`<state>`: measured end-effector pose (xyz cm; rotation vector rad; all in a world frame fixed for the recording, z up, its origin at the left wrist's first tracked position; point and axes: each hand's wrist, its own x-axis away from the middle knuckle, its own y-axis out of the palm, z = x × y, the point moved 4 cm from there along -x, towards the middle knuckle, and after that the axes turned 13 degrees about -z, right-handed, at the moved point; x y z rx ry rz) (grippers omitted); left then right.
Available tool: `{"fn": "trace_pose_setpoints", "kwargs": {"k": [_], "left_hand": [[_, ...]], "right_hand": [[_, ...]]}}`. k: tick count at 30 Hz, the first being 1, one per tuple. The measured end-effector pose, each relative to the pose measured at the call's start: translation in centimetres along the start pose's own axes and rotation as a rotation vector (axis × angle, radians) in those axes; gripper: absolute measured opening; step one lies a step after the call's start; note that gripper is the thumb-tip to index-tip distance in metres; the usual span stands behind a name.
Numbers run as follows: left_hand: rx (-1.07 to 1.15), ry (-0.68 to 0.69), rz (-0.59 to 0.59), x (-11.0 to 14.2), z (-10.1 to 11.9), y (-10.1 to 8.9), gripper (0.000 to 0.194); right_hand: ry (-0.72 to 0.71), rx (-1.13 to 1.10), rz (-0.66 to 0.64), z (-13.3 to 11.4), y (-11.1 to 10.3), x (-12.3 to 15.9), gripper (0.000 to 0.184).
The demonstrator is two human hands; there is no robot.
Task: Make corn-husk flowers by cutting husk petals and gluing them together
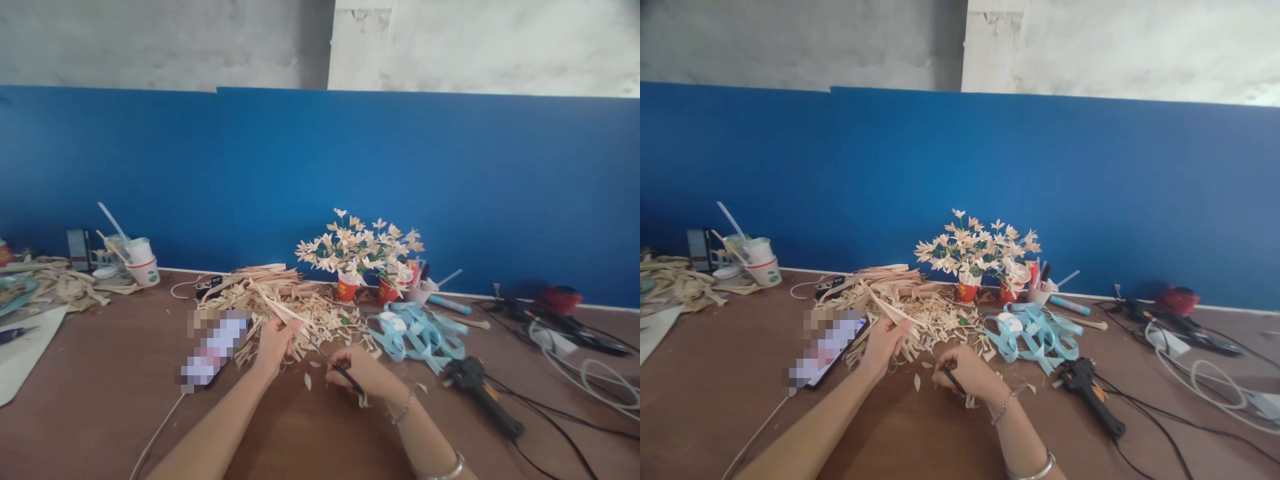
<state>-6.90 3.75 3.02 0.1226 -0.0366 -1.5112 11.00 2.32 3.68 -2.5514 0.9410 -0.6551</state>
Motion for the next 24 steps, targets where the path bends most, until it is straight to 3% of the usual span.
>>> {"fn": "trace_pose_setpoints", "kwargs": {"k": [12, 24], "left_hand": [[0.102, -0.013, 0.110, 0.6, -0.5, 0.5, 0.024], [0.164, -0.074, 0.064, 0.9, -1.0, 1.0, 0.035]], "right_hand": [[0.015, -0.123, 0.024, 2.0, 0.7, -1.3, 0.018], [0.032, -0.129, 0.029, 1.4, 0.7, -1.1, 0.016]]}}
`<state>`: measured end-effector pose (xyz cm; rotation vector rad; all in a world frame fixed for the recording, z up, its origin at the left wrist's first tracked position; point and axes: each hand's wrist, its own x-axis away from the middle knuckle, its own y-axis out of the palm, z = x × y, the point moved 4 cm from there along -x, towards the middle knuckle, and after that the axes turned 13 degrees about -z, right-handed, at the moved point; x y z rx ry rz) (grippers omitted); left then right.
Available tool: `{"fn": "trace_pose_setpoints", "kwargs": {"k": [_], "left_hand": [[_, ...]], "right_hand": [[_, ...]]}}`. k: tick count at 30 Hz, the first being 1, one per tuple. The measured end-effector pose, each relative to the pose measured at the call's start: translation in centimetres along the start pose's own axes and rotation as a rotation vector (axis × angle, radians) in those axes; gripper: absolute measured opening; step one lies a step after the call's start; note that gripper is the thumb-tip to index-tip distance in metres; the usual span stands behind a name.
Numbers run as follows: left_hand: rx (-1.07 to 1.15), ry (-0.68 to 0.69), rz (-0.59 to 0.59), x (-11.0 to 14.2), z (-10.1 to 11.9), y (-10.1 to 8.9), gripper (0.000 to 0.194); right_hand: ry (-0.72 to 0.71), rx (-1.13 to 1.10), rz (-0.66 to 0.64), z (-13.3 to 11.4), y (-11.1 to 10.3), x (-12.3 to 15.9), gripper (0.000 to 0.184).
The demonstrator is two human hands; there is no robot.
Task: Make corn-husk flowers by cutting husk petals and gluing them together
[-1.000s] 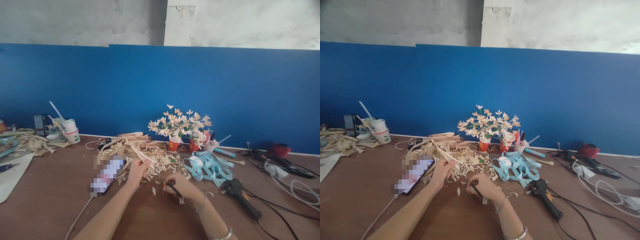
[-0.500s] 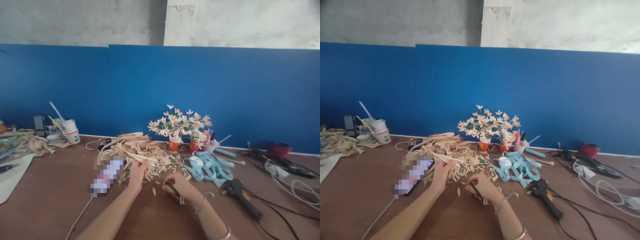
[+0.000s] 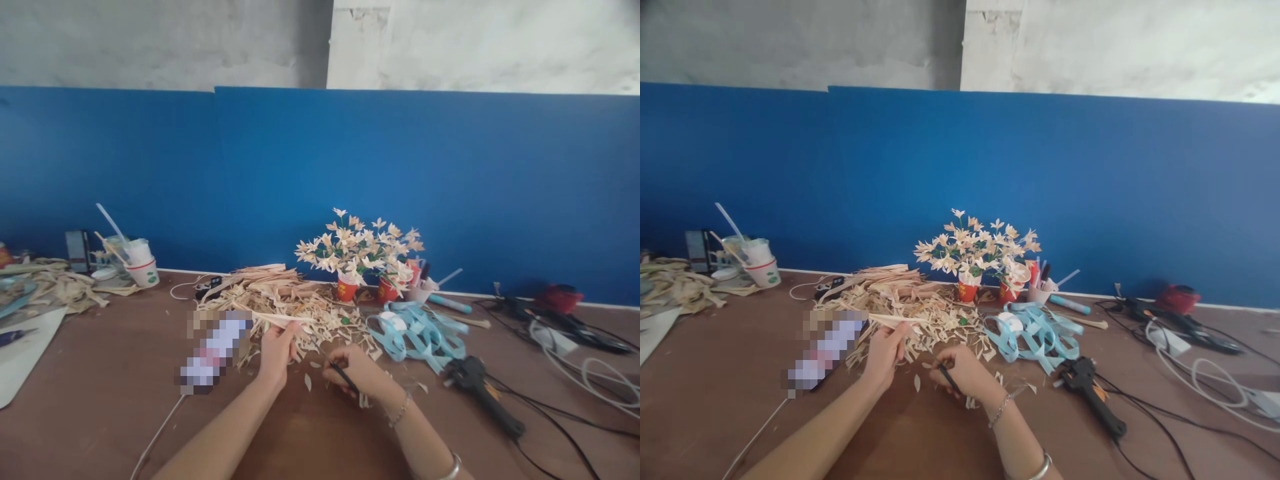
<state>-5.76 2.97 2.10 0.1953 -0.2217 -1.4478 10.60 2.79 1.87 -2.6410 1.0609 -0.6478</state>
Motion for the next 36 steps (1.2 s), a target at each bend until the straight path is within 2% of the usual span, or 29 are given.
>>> {"fn": "trace_pose_setpoints", "kwargs": {"k": [4, 10, 21, 28, 33, 35, 36], "left_hand": [[0.043, -0.013, -0.010, 0.0, -0.3, 0.0, 0.036], [0.150, -0.001, 0.047, 0.2, -0.6, 0.0, 0.034], [0.218, -0.025, 0.002, 0.3, -1.0, 0.4, 0.040], [0.211, -0.027, 0.009, 0.3, -0.7, 0.3, 0.041], [0.248, 0.016, 0.019, -0.2, -0.2, -0.2, 0.041], [0.255, 0.024, 0.021, -0.3, -0.1, -0.3, 0.039], [0.245, 0.022, 0.012, -0.2, -0.1, -0.2, 0.038]], "right_hand": [[0.018, 0.008, 0.028, -0.2, 0.1, 0.1, 0.015], [-0.008, 0.033, 0.049, -0.7, 0.2, 0.1, 0.017], [-0.014, 0.013, 0.041, -0.3, 0.6, -0.2, 0.019], [0.019, -0.007, -0.055, -0.7, 0.0, 0.5, 0.017], [-0.043, -0.046, -0.172, -0.3, -1.0, 1.4, 0.021], [-0.111, -0.109, -0.148, -0.4, -1.3, 1.3, 0.024], [-0.161, -0.149, -0.094, -0.6, -1.5, 1.1, 0.026]]}}
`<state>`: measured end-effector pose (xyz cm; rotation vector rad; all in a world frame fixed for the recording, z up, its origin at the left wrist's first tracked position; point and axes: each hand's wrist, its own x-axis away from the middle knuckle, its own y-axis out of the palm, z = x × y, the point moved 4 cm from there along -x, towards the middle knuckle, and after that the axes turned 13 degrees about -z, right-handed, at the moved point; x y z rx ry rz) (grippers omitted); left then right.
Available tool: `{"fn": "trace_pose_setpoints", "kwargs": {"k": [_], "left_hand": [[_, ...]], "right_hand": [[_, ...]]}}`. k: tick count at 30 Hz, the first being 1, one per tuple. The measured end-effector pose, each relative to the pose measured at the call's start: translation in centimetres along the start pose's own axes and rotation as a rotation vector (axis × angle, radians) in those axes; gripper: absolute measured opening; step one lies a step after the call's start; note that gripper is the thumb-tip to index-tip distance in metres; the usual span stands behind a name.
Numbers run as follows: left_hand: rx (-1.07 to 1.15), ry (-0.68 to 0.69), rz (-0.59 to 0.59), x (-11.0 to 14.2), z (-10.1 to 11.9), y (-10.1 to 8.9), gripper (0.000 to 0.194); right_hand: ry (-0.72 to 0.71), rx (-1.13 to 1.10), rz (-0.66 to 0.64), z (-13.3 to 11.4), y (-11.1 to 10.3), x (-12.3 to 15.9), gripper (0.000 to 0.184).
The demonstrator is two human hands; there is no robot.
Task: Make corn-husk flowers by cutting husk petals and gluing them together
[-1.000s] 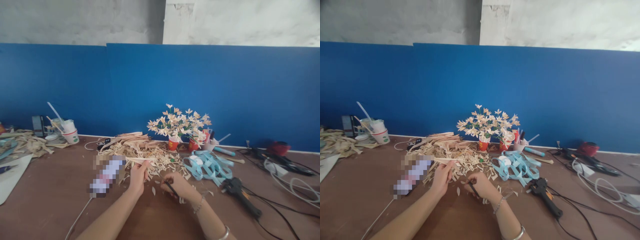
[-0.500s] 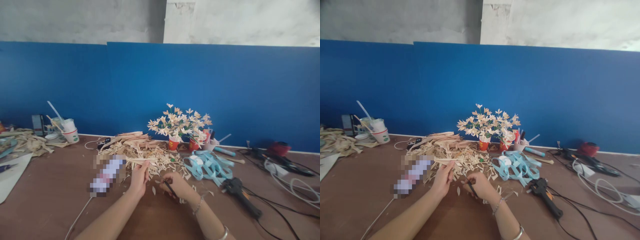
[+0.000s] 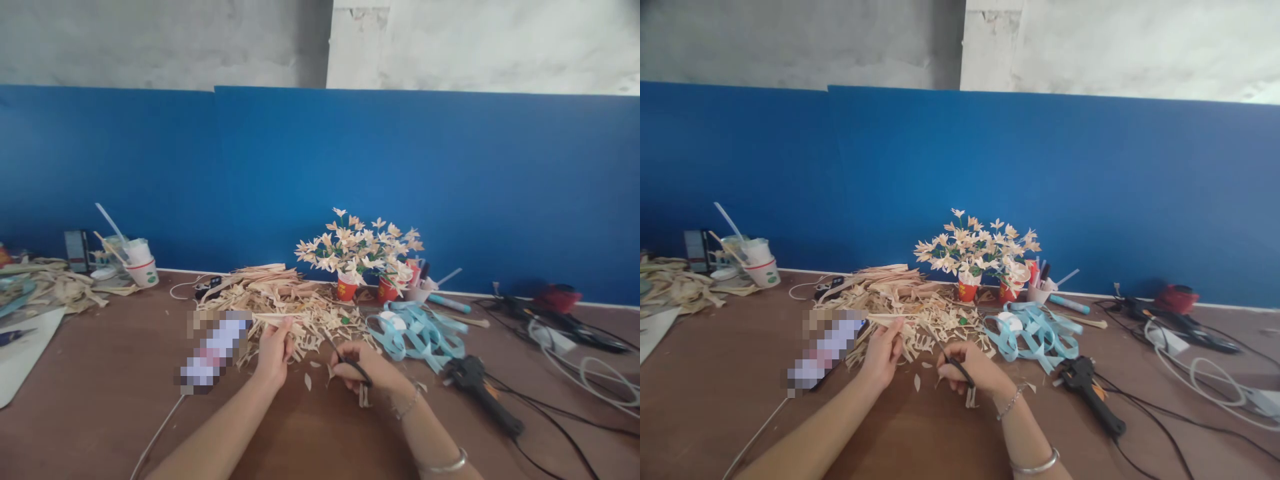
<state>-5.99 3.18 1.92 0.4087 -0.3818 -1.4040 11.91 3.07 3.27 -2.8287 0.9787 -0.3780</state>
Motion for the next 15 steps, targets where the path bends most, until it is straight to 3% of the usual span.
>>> {"fn": "trace_pose_setpoints", "kwargs": {"k": [5, 10, 15], "left_hand": [[-0.138, -0.092, -0.141, 0.8, -1.0, 1.2, 0.035], [-0.187, -0.114, -0.257, 1.8, -1.9, 2.5, 0.036], [-0.192, -0.103, -0.227, 1.4, -1.7, 2.0, 0.036]], "right_hand": [[-0.240, -0.137, 0.403, -0.6, 0.0, -1.1, 0.037], [-0.256, -0.242, 0.446, -0.4, 1.3, -1.9, 0.040], [-0.226, -0.293, 0.420, 0.1, 1.2, -2.1, 0.039]]}}
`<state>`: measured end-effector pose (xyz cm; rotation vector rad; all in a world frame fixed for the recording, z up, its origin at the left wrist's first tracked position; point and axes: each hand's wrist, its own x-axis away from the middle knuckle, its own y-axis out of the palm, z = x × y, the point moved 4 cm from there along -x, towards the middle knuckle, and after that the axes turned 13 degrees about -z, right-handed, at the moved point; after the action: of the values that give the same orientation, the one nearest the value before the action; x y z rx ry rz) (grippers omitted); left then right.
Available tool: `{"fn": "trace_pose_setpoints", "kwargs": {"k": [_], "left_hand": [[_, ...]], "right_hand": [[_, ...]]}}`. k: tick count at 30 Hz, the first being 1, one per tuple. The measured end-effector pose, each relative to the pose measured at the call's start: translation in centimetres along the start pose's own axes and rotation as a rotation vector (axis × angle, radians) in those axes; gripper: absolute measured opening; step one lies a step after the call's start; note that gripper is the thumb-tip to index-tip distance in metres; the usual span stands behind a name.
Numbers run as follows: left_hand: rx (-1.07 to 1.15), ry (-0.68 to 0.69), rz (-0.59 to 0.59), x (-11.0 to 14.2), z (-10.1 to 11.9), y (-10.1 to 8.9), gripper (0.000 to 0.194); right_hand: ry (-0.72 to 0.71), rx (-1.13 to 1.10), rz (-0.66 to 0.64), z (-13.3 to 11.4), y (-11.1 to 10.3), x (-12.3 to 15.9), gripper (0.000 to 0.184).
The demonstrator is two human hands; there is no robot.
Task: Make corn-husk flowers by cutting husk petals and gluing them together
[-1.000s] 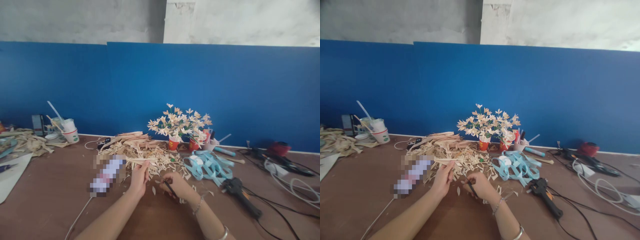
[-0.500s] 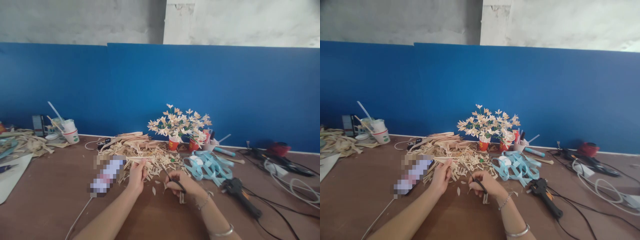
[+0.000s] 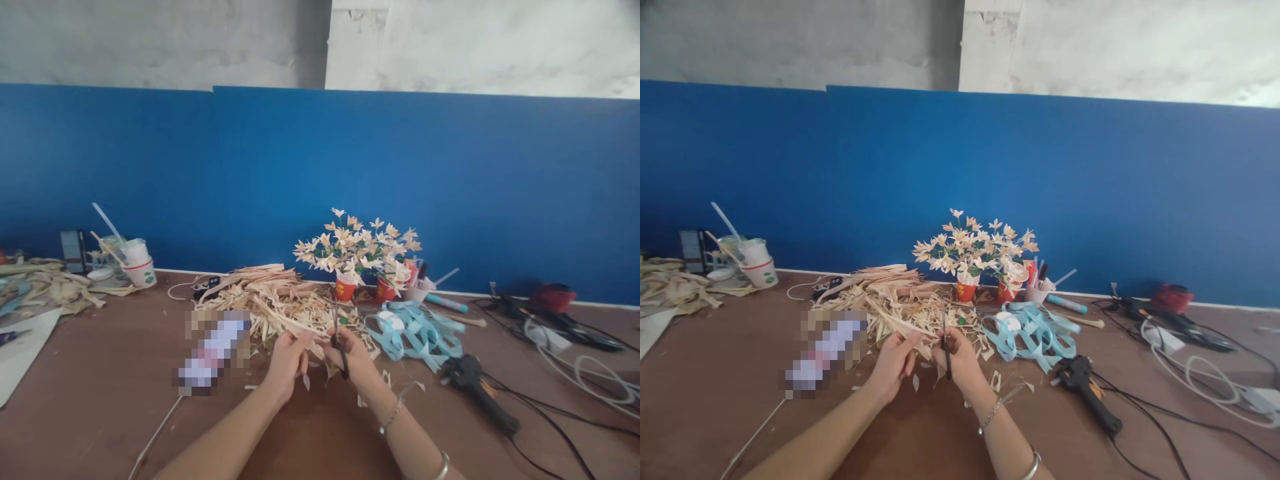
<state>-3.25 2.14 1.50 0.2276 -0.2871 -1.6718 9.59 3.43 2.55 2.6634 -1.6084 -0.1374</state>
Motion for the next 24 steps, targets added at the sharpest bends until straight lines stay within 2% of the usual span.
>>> {"fn": "trace_pose_setpoints", "kwargs": {"k": [5, 10, 13, 18, 24], "left_hand": [[0.014, 0.052, 0.080, -0.7, 0.8, -1.6, 0.034], [-0.026, 0.048, 0.095, -0.9, 1.1, -1.8, 0.033], [-0.033, 0.039, 0.098, -0.8, 1.0, -1.7, 0.033], [-0.043, 0.047, 0.103, -0.7, 1.2, -1.6, 0.033], [-0.115, 0.032, 0.075, -0.6, 1.2, -1.2, 0.030]], "right_hand": [[0.012, 0.067, -0.048, 0.1, -0.4, -0.2, 0.030], [0.015, 0.206, -0.136, 0.7, -0.1, -0.3, 0.016], [-0.002, 0.197, -0.119, 0.9, -0.2, -0.3, 0.018], [-0.004, 0.163, -0.160, 0.9, -0.2, -0.3, 0.023], [-0.089, 0.111, 0.033, 1.0, -1.1, -0.4, 0.041]]}}
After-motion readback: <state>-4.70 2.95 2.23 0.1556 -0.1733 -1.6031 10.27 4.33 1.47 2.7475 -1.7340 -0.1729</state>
